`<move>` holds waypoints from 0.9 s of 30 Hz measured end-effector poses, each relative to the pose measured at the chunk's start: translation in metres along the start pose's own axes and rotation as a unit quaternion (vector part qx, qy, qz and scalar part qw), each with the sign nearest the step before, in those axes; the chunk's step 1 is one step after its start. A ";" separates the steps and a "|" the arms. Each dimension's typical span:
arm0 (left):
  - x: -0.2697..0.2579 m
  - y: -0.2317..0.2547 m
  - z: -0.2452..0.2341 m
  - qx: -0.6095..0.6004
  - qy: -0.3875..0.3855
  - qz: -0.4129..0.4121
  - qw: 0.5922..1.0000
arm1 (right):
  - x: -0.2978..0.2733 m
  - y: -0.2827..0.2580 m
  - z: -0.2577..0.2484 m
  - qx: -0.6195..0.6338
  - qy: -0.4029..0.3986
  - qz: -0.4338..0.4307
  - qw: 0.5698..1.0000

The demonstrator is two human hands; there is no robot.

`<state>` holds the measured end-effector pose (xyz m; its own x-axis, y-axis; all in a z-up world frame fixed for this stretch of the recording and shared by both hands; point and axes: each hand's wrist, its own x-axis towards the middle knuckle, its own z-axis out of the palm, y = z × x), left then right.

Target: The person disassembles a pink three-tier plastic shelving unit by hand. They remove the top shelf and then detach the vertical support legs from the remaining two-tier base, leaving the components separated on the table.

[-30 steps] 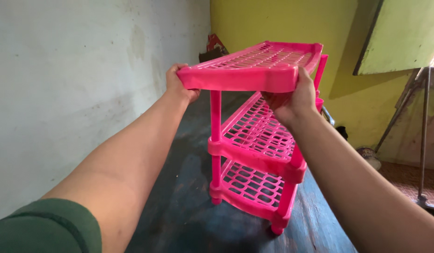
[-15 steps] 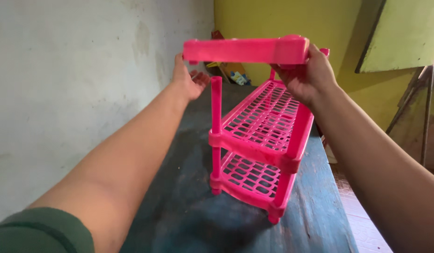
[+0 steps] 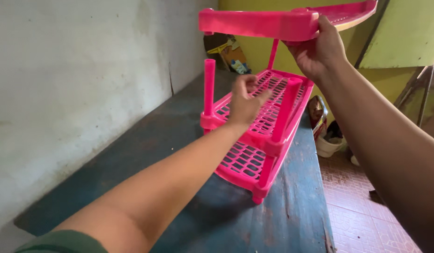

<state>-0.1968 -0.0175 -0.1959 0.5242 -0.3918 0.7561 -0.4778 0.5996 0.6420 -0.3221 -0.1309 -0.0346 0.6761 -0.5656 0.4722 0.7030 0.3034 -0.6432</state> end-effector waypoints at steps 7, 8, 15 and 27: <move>-0.022 -0.002 0.054 0.107 -0.179 -0.236 0.949 | -0.018 -0.012 -0.024 0.024 0.039 0.031 0.998; -0.026 -0.004 0.060 0.091 -0.153 -0.236 0.955 | -0.020 -0.014 -0.028 0.025 0.037 0.038 0.998; -0.041 -0.009 0.079 0.099 0.090 -0.175 0.975 | -0.021 -0.035 -0.061 0.055 -0.047 0.064 0.995; -0.037 0.033 -0.008 0.335 0.361 -0.121 0.862 | -0.010 -0.060 -0.088 0.062 -0.125 0.109 0.984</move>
<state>-0.2259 0.0227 -0.2038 0.8521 0.2331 0.4686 -0.4657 -0.0710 0.8821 -0.3902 -0.2110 -0.0532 0.8359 -0.2755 0.4747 0.5466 0.4963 -0.6744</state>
